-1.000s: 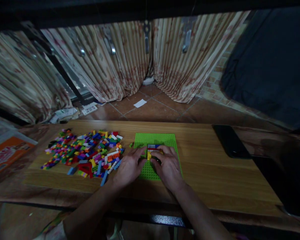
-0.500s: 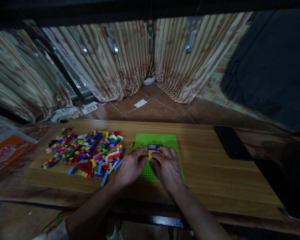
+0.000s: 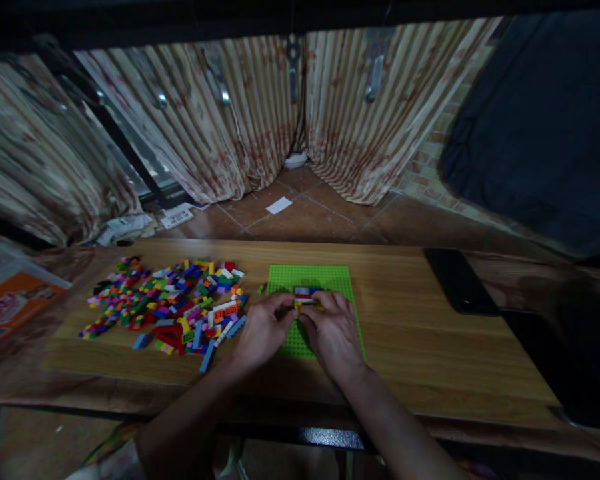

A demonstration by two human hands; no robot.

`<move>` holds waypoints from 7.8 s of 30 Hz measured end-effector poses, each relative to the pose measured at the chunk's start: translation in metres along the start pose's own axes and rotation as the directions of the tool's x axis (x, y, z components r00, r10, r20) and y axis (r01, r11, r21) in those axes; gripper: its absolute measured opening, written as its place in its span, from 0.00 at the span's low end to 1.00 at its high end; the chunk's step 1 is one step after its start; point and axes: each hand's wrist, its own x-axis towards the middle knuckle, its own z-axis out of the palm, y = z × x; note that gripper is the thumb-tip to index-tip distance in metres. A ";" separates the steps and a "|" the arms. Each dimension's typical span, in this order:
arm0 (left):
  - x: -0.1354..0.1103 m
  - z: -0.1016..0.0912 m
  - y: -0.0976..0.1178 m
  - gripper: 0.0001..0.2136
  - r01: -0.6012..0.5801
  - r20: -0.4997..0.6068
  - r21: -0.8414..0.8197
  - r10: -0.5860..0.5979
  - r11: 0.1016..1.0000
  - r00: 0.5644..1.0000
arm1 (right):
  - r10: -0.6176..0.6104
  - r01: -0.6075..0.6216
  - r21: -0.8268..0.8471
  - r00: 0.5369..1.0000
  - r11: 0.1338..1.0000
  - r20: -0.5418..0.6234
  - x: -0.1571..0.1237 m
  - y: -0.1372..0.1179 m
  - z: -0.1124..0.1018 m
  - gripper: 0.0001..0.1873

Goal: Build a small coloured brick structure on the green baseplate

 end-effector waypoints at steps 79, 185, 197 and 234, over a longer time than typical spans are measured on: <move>-0.020 -0.076 0.012 0.20 -0.065 -0.368 0.049 0.079 0.997 0.926 | 0.006 0.006 0.227 0.998 0.974 -0.055 0.005 -0.036 0.005 0.14; -0.030 -0.001 0.021 0.17 -0.333 0.382 0.469 0.152 0.818 0.912 | 0.018 -0.025 0.103 0.997 0.994 0.070 -0.007 0.022 0.002 0.09; -0.024 -0.036 0.016 0.11 -0.196 0.255 0.378 0.102 0.905 0.962 | 0.013 -0.020 0.117 0.998 0.993 0.061 -0.011 0.038 0.011 0.16; 0.012 -0.098 -0.047 0.12 0.225 -0.185 0.583 -0.142 0.781 0.972 | 0.028 -0.034 0.117 0.998 0.993 0.050 -0.017 0.056 0.026 0.19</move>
